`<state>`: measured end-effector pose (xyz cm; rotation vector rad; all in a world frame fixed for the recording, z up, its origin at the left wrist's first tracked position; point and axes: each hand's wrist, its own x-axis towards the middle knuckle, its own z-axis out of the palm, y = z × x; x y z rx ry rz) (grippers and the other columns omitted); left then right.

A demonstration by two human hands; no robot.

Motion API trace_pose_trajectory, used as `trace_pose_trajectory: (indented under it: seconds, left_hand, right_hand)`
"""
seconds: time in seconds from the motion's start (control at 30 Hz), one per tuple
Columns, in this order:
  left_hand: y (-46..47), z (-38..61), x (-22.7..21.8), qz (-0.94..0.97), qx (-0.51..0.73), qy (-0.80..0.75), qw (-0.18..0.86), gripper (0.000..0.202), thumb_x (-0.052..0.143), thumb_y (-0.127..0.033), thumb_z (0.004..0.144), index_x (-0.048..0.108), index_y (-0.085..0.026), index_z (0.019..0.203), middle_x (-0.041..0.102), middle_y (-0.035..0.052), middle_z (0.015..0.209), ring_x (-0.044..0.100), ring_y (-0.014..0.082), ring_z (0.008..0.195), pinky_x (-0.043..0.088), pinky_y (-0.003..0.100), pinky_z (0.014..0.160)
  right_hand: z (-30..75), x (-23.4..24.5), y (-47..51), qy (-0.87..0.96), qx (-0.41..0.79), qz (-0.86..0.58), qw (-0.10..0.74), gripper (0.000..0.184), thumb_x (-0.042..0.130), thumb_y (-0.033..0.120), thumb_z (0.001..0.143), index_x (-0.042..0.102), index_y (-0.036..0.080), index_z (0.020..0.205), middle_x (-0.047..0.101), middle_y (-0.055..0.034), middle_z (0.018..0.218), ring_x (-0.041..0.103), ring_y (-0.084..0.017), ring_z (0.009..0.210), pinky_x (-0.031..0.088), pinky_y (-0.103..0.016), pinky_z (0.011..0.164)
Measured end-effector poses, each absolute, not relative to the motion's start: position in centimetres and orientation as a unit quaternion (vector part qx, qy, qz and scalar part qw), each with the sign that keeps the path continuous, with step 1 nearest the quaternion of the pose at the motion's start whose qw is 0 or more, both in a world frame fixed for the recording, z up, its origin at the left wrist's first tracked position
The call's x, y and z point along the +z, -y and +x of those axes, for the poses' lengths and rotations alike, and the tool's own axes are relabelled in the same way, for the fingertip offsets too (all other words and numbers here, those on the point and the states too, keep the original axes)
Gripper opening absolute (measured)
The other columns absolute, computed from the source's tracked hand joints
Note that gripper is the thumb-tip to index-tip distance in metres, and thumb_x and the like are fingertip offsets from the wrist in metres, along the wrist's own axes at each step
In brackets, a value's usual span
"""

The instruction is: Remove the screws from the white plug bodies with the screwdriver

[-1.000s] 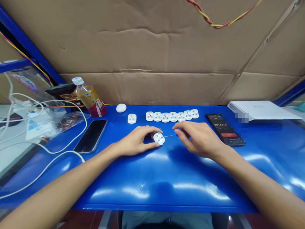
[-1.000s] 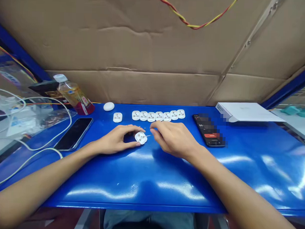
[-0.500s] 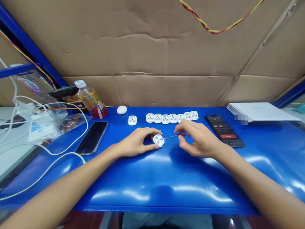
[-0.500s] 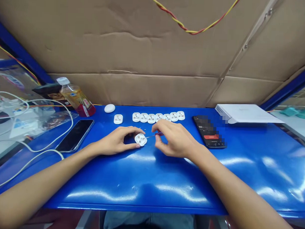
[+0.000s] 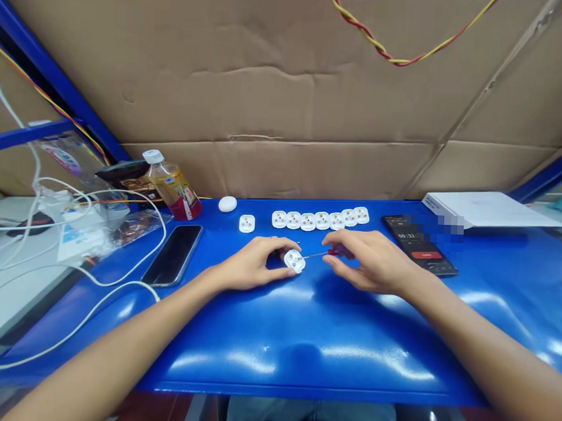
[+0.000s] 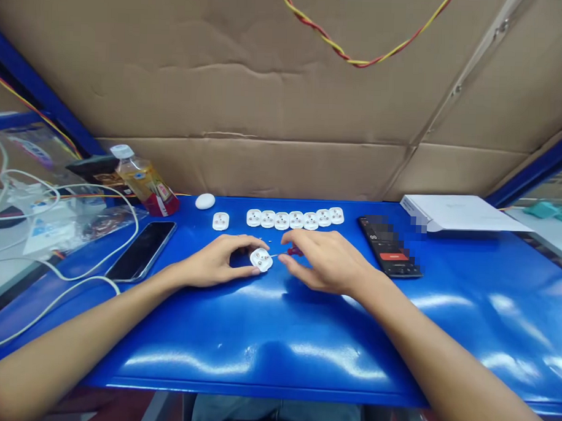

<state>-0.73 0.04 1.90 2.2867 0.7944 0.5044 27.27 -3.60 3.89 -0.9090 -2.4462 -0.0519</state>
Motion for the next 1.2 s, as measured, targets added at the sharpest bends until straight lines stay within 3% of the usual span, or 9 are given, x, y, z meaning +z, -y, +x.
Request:
trace_pose_trajectory:
  seconds: [0.1, 0.4, 0.53, 0.63, 0.73, 0.87, 1.2]
  left_hand:
    - [-0.1, -0.8, 1.9, 0.873, 0.192, -0.301, 0.332, 0.043, 0.073, -0.038, 0.092, 0.066, -0.021, 0.132, 0.074, 0.0074, 0.117, 0.068, 0.0213, 0.096, 0.054, 0.033, 0.087]
    - [-0.1, -0.7, 2.1, 0.874, 0.181, -0.297, 0.339, 0.043, 0.075, -0.042, 0.091, 0.069, -0.020, 0.126, 0.074, 0.0063, 0.109, 0.066, 0.0197, 0.089, 0.052, 0.031, 0.083]
    - [-0.2, -0.8, 2.1, 0.876, 0.179, -0.295, 0.337, 0.043, 0.075, -0.043, 0.091, 0.069, -0.020, 0.126, 0.074, 0.0069, 0.112, 0.067, 0.0208, 0.093, 0.052, 0.032, 0.084]
    - [-0.2, -0.8, 2.1, 0.875, 0.180, -0.296, 0.336, 0.042, 0.075, -0.041, 0.091, 0.069, -0.019, 0.125, 0.074, 0.0068, 0.110, 0.067, 0.0204, 0.092, 0.052, 0.031, 0.084]
    - [-0.2, -0.8, 2.1, 0.876, 0.180, -0.298, 0.334, 0.041, 0.075, -0.039, 0.091, 0.069, -0.019, 0.126, 0.074, 0.0065, 0.112, 0.067, 0.0204, 0.094, 0.051, 0.031, 0.084]
    - [-0.3, -0.9, 2.0, 0.877, 0.176, -0.297, 0.333, 0.041, 0.076, -0.041, 0.091, 0.068, -0.020, 0.125, 0.074, 0.0058, 0.113, 0.066, 0.0204, 0.095, 0.051, 0.031, 0.085]
    - [-0.2, -0.6, 2.4, 0.875, 0.168, -0.312, 0.329, 0.042, 0.076, -0.039, 0.091, 0.068, -0.020, 0.127, 0.074, 0.0070, 0.114, 0.067, 0.0215, 0.098, 0.052, 0.032, 0.088]
  right_hand:
    - [27.2, 3.9, 3.5, 0.904, -0.046, -0.329, 0.267, 0.011, 0.054, 0.021, 0.099, 0.063, 0.019, 0.106, 0.075, -0.0052, 0.086, 0.070, -0.020, 0.070, 0.050, -0.031, 0.062]
    - [27.3, 3.8, 3.5, 0.923, -0.003, -0.254, 0.291, 0.026, 0.051, 0.005, 0.083, 0.055, 0.020, 0.104, 0.066, -0.0080, 0.096, 0.063, -0.021, 0.084, 0.054, -0.034, 0.071]
    - [27.3, 3.8, 3.6, 0.924, -0.002, -0.260, 0.282, 0.020, 0.052, 0.012, 0.089, 0.058, 0.019, 0.106, 0.069, -0.0117, 0.105, 0.066, -0.022, 0.087, 0.055, -0.034, 0.071]
    - [27.4, 3.5, 3.6, 0.910, -0.019, -0.312, 0.271, 0.016, 0.056, 0.024, 0.099, 0.060, 0.019, 0.113, 0.075, -0.0081, 0.097, 0.070, -0.021, 0.078, 0.053, -0.032, 0.066]
    - [27.4, 3.4, 3.5, 0.905, -0.032, -0.333, 0.261, 0.015, 0.055, 0.023, 0.101, 0.062, 0.020, 0.113, 0.076, -0.0062, 0.094, 0.071, -0.021, 0.079, 0.052, -0.031, 0.067]
    - [27.1, 3.6, 3.3, 0.924, 0.018, -0.279, 0.259, 0.019, 0.053, 0.011, 0.091, 0.058, 0.019, 0.108, 0.070, -0.0091, 0.101, 0.067, -0.022, 0.087, 0.055, -0.034, 0.075]
    - [28.2, 4.1, 3.2, 0.886, 0.061, -0.313, 0.336, 0.025, 0.056, 0.008, 0.080, 0.052, 0.023, 0.100, 0.063, -0.0021, 0.087, 0.060, -0.017, 0.069, 0.050, -0.030, 0.063]
